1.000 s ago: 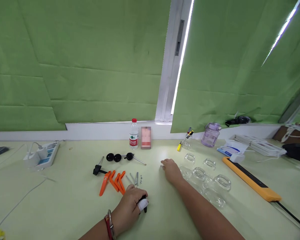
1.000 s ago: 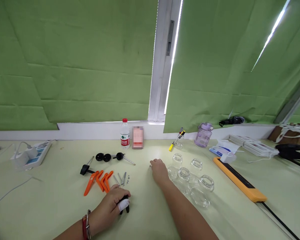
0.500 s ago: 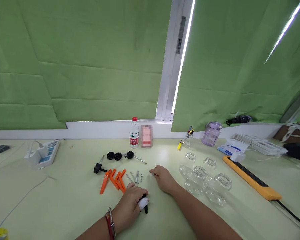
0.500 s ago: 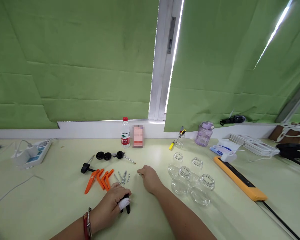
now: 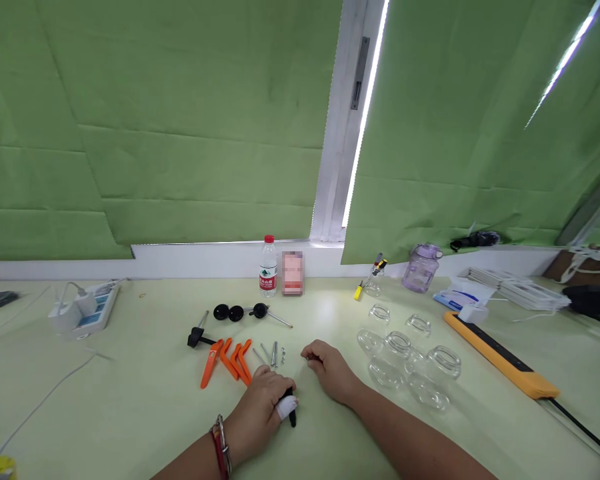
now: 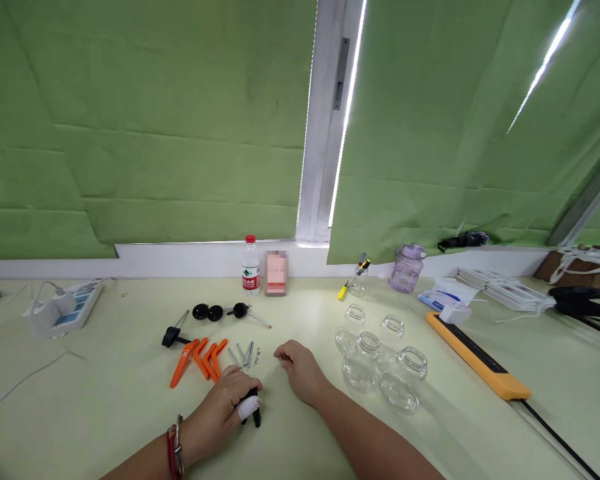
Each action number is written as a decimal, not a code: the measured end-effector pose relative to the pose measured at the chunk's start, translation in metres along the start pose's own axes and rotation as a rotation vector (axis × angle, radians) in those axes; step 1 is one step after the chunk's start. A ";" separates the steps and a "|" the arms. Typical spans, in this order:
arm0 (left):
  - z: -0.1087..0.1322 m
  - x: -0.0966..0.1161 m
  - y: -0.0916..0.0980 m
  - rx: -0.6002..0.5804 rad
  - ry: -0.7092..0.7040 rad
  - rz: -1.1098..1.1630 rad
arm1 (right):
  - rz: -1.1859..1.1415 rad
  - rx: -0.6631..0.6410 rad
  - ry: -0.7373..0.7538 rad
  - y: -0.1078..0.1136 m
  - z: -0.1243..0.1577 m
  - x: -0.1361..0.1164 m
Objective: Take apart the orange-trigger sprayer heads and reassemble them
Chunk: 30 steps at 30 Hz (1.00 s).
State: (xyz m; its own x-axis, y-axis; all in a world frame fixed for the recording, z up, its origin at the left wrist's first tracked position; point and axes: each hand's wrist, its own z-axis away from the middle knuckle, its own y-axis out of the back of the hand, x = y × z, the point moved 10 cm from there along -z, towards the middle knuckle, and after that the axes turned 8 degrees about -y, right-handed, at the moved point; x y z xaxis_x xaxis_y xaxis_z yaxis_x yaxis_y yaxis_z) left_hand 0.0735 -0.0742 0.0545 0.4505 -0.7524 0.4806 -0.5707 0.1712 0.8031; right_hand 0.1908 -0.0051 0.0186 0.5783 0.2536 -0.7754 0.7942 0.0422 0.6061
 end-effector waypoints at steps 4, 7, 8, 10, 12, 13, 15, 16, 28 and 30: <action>0.001 -0.001 0.001 0.016 0.004 -0.004 | -0.088 0.009 -0.063 0.009 0.010 0.007; 0.001 0.000 0.003 0.031 0.003 0.012 | -0.146 0.009 -0.098 0.014 0.017 0.012; 0.000 0.000 0.003 0.031 0.005 0.019 | -0.153 0.011 -0.106 0.015 0.018 0.013; 0.000 0.000 0.003 0.027 0.019 0.028 | -0.153 0.016 -0.119 0.016 0.020 0.014; -0.001 -0.001 0.002 0.024 0.041 0.032 | -0.153 0.017 -0.122 0.016 0.021 0.014; -0.001 -0.002 0.001 0.025 0.052 0.036 | -0.155 0.016 -0.121 0.015 0.021 0.014; -0.001 -0.003 -0.001 0.030 0.065 0.049 | -0.167 0.013 -0.113 0.015 0.020 0.013; -0.001 -0.004 -0.002 0.032 0.068 0.059 | -0.172 0.013 -0.111 0.015 0.020 0.013; -0.003 -0.003 -0.003 0.017 0.064 0.092 | -0.160 0.014 -0.118 0.016 0.019 0.015; -0.003 -0.002 -0.003 0.013 0.059 0.085 | -0.171 0.014 -0.118 0.016 0.019 0.016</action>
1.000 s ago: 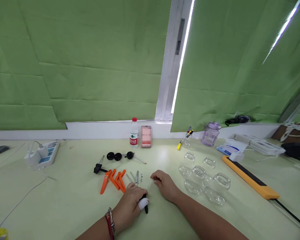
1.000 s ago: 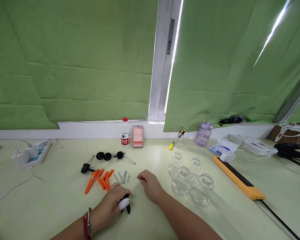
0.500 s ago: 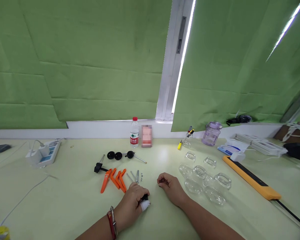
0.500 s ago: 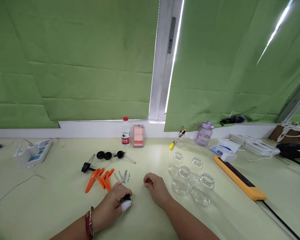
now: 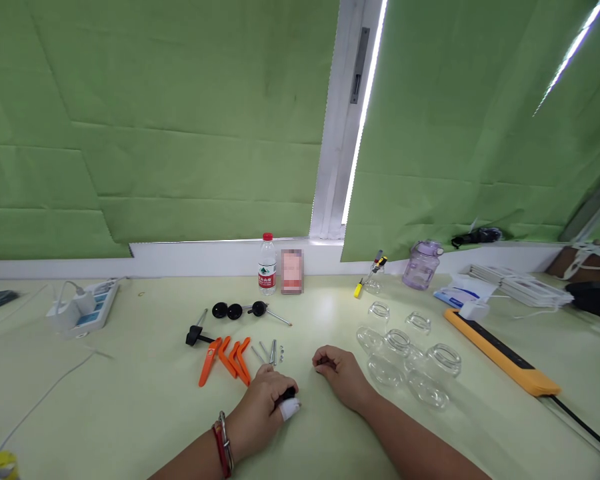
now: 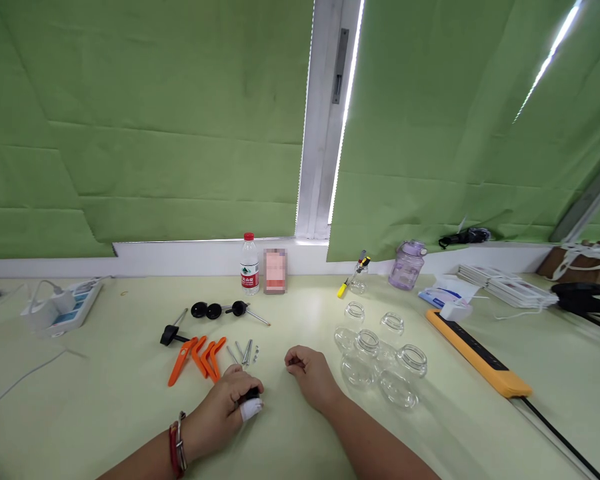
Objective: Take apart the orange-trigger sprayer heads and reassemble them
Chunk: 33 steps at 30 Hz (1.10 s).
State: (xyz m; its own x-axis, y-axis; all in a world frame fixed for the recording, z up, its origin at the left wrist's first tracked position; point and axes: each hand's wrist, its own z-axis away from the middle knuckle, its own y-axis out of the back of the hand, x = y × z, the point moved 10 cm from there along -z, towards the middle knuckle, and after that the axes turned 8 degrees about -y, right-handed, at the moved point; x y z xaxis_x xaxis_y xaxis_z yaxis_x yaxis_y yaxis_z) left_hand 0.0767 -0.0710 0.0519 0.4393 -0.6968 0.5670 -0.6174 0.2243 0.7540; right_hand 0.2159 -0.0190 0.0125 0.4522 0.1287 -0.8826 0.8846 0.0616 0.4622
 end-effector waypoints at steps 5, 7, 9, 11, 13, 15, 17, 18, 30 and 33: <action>-0.001 0.000 -0.002 -0.018 0.000 -0.018 | -0.022 -0.002 -0.002 0.000 0.000 0.000; -0.002 0.000 -0.002 -0.024 0.003 -0.021 | -0.028 -0.005 0.000 0.000 0.000 0.000; -0.002 -0.001 -0.002 -0.028 0.005 -0.021 | -0.040 -0.005 0.000 0.001 0.000 0.000; -0.003 -0.001 -0.003 -0.033 0.003 -0.018 | -0.052 0.000 -0.003 0.001 0.001 0.000; -0.002 -0.001 -0.003 -0.035 0.000 -0.018 | -0.062 0.007 -0.005 0.002 0.001 0.000; -0.002 -0.001 -0.003 -0.033 -0.003 -0.021 | -0.071 0.017 -0.007 0.004 0.000 0.001; -0.002 -0.001 -0.003 -0.032 -0.007 -0.023 | -0.090 0.026 -0.011 0.005 -0.001 0.002; -0.002 -0.001 -0.003 -0.032 -0.008 -0.024 | -0.104 0.029 -0.014 0.006 -0.002 0.003; -0.004 -0.003 -0.004 -0.040 -0.010 -0.029 | -0.175 0.104 -0.047 0.015 -0.006 0.016; -0.003 -0.003 -0.003 -0.037 0.000 -0.037 | 0.043 0.147 -0.018 0.020 -0.006 0.012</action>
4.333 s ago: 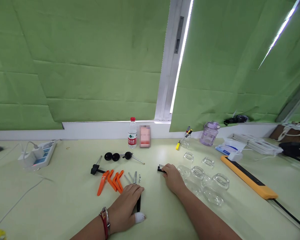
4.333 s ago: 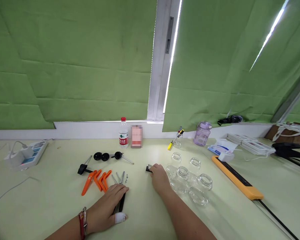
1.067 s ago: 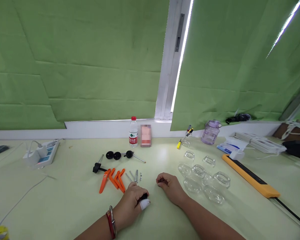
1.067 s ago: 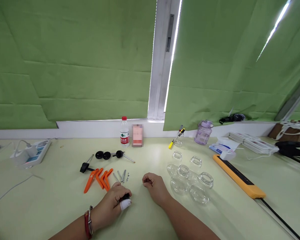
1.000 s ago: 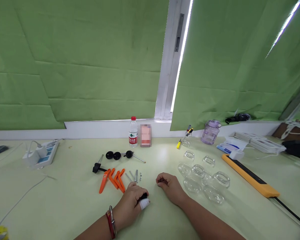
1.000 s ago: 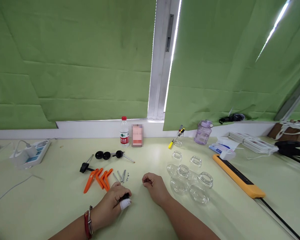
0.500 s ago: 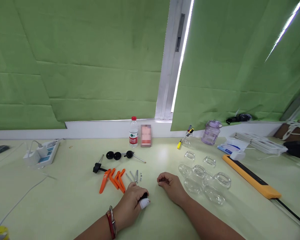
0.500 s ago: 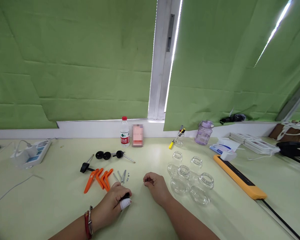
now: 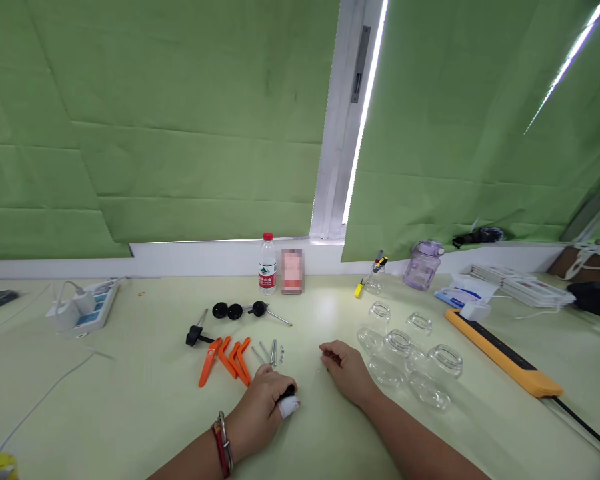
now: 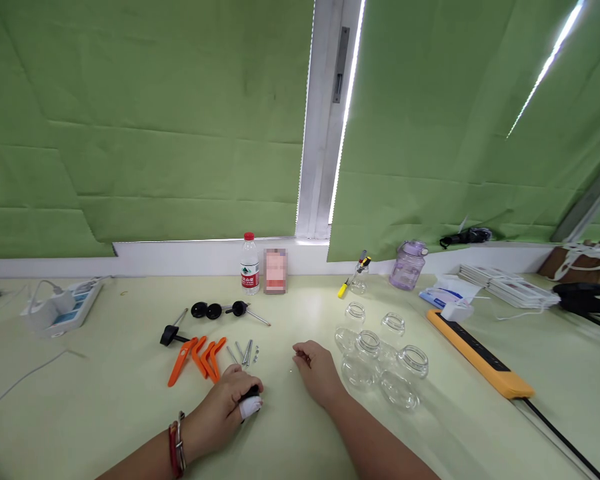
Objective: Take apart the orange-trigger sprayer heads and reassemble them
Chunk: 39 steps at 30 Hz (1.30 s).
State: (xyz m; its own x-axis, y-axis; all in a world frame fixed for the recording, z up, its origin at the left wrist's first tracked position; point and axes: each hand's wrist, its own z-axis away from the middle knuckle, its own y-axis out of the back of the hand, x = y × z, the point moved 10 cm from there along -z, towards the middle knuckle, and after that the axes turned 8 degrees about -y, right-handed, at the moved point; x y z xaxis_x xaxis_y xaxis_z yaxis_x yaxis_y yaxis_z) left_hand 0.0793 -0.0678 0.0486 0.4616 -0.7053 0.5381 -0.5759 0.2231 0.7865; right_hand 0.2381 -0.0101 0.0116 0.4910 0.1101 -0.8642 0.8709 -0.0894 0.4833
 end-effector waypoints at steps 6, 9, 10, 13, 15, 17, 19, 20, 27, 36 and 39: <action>0.001 0.000 0.000 0.007 -0.004 0.010 | 0.328 -0.012 0.080 -0.004 0.003 -0.009; 0.001 0.000 0.000 0.008 -0.005 0.013 | 0.328 -0.015 0.087 -0.005 0.005 -0.011; 0.001 0.000 0.000 0.006 -0.005 0.013 | 0.318 -0.020 0.086 -0.005 0.006 -0.012; 0.000 0.000 0.000 0.000 -0.007 0.003 | 0.286 -0.059 0.076 -0.007 0.009 -0.015; 0.000 0.000 0.000 0.002 -0.007 -0.007 | 0.270 -0.089 0.077 -0.009 0.011 -0.017; 0.000 0.000 0.000 0.008 -0.009 -0.010 | 0.263 -0.106 0.088 -0.011 0.013 -0.020; 0.000 0.001 0.001 0.010 -0.011 -0.008 | 0.265 -0.111 0.103 -0.012 0.014 -0.021; 0.000 0.001 0.001 0.010 -0.010 -0.007 | 0.266 -0.110 0.111 -0.013 0.015 -0.022; -0.001 0.002 0.002 0.006 -0.007 -0.004 | 0.282 -0.100 0.147 -0.015 0.015 -0.022; -0.001 0.001 0.000 0.005 -0.021 -0.001 | 0.174 0.006 0.275 -0.006 0.026 -0.057; -0.001 0.001 -0.002 0.002 -0.025 -0.011 | 0.062 -0.046 0.358 -0.012 0.040 -0.080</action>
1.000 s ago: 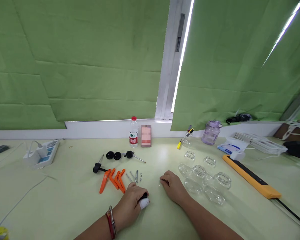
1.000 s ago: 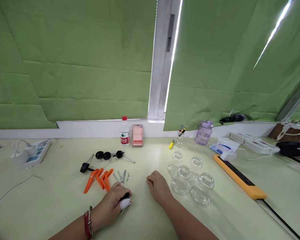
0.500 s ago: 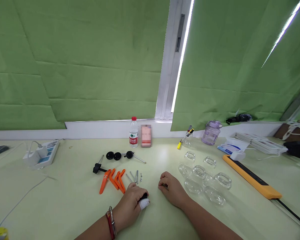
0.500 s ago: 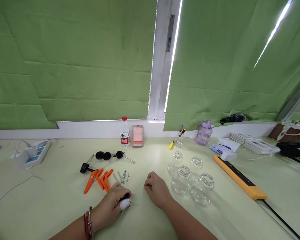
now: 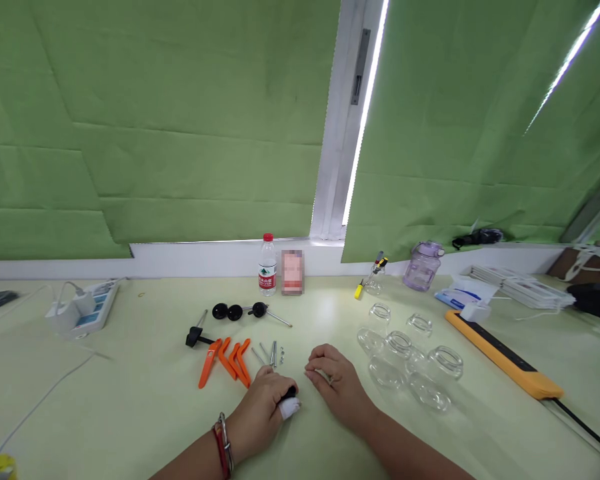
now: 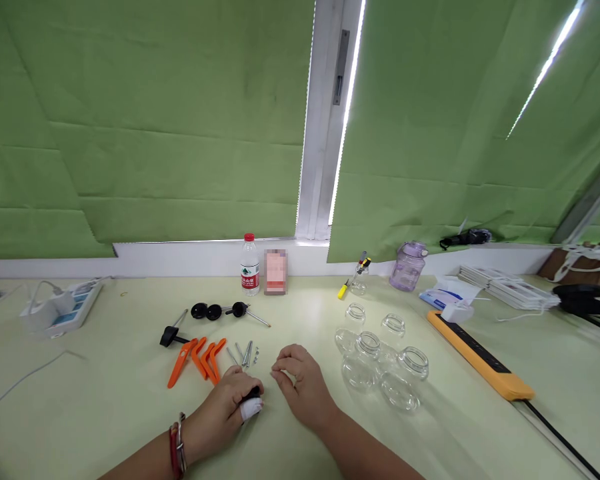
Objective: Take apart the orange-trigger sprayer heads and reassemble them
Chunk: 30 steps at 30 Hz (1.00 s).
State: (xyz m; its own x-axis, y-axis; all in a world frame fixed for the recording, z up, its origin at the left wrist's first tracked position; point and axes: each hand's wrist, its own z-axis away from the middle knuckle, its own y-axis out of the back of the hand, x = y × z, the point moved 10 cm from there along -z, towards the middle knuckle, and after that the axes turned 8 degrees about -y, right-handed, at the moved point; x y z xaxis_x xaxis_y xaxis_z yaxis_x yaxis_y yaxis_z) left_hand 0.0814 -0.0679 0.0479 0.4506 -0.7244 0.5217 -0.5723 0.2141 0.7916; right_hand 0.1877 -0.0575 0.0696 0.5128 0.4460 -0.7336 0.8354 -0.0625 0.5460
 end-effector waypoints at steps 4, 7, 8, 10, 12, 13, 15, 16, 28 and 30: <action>0.000 0.002 -0.001 -0.006 -0.012 0.009 | -0.055 -0.079 0.062 -0.013 0.006 -0.021; -0.001 0.004 -0.002 -0.010 -0.019 0.019 | -0.060 -0.108 0.067 -0.018 0.006 -0.022; -0.001 0.004 -0.003 -0.012 -0.020 0.019 | -0.058 -0.114 0.067 -0.019 0.006 -0.022; -0.001 0.004 -0.003 -0.016 -0.021 0.019 | -0.053 -0.123 0.066 -0.019 0.005 -0.020; -0.001 0.004 -0.003 -0.015 -0.020 0.018 | -0.052 -0.129 0.065 -0.019 0.005 -0.020; -0.001 0.004 -0.003 -0.015 -0.019 0.017 | -0.051 -0.132 0.066 -0.019 0.005 -0.020; -0.001 0.004 -0.003 -0.017 -0.019 0.018 | -0.050 -0.131 0.071 -0.019 0.005 -0.020; -0.001 0.005 -0.003 -0.019 -0.019 0.020 | -0.049 -0.130 0.070 -0.019 0.005 -0.020; -0.001 0.002 -0.003 -0.016 -0.003 0.019 | -0.076 -0.132 0.039 -0.019 0.005 -0.015; -0.001 0.003 -0.002 -0.019 -0.002 0.020 | -0.079 -0.133 0.037 -0.020 0.005 -0.015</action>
State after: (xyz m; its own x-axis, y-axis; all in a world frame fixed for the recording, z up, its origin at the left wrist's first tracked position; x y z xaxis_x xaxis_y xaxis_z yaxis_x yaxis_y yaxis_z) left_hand 0.0848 -0.0698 0.0480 0.4375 -0.7213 0.5370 -0.5679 0.2414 0.7869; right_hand 0.1644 -0.0672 0.0682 0.4370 0.4775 -0.7623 0.8380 0.0919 0.5379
